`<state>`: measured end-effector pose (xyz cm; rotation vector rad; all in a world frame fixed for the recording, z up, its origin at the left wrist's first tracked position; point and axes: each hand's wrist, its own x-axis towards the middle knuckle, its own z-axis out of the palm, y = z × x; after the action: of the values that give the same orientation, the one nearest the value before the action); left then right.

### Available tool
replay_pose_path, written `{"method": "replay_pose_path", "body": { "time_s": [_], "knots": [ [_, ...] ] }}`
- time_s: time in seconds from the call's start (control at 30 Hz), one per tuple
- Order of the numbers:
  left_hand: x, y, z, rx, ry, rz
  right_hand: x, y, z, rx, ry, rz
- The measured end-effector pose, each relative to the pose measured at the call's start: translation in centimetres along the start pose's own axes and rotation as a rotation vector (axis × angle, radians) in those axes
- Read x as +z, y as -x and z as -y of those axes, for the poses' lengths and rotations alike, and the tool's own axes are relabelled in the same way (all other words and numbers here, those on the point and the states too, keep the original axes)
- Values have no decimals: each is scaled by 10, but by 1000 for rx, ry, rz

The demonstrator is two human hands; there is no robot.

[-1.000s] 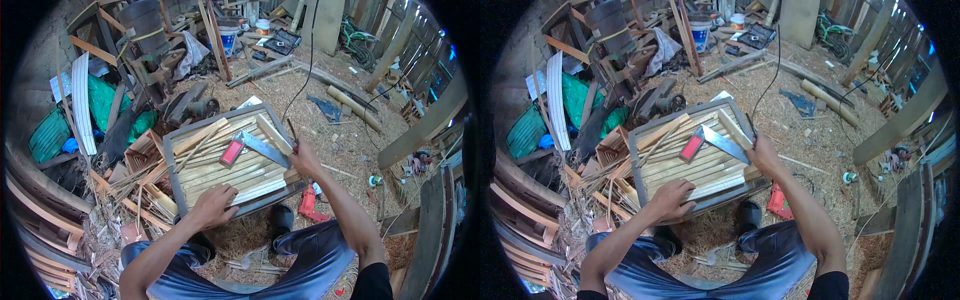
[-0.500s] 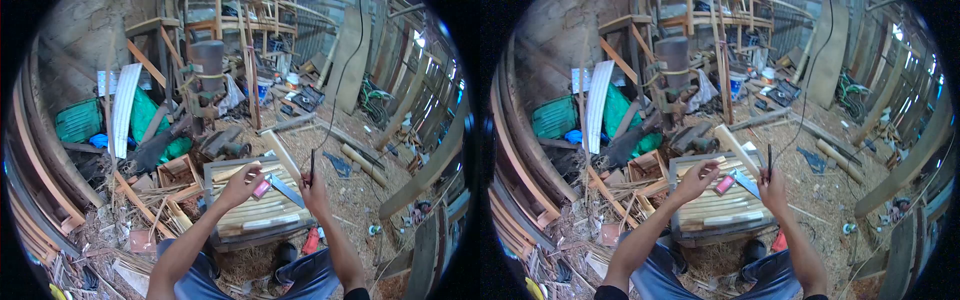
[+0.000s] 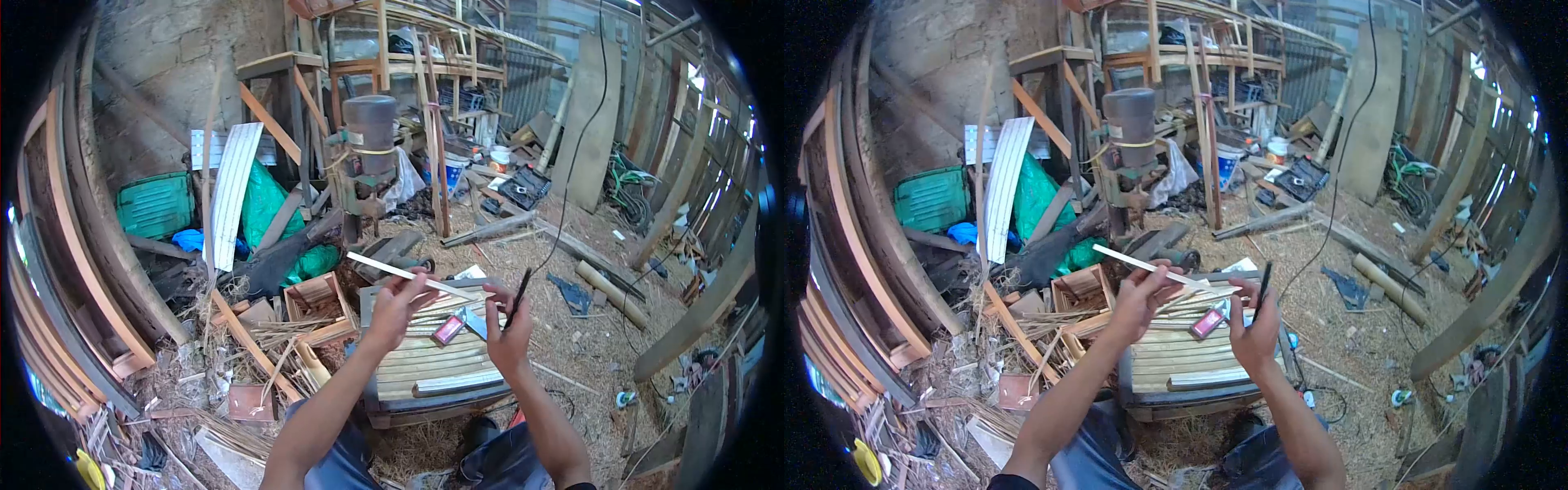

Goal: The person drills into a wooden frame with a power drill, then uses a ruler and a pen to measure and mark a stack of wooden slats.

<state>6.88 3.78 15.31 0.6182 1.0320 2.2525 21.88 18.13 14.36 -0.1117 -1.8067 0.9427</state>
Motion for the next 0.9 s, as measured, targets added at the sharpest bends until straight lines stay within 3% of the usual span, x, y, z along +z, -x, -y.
{"method": "replay_pose_path", "body": {
  "time_s": [0.13,0.2,0.27,0.33,0.43,0.53,0.6,0.67,0.77,0.9],
  "knots": [
    [-3,-5,2,-40,67,-22,-2,4,-11,124,-87,-25],
    [-3,-7,5,-36,59,-7,-3,7,-8,394,-318,117],
    [-2,-8,8,-52,41,4,-3,9,-19,411,-427,119],
    [3,-6,7,-89,-34,36,-6,1,-11,823,-724,175],
    [2,-2,10,-125,-89,198,-8,9,-20,765,-699,168],
    [3,-1,14,-98,-157,222,-13,6,-26,722,-608,154],
    [3,-1,9,-106,-102,197,-16,4,-37,565,-528,54],
    [1,-3,2,-134,-105,49,-21,1,-44,532,-465,11],
    [-9,-13,7,-98,-27,53,-25,-3,-39,377,-420,-85],
    [-9,-15,4,-47,63,26,-32,-1,-44,255,-209,22]
  ]
}}
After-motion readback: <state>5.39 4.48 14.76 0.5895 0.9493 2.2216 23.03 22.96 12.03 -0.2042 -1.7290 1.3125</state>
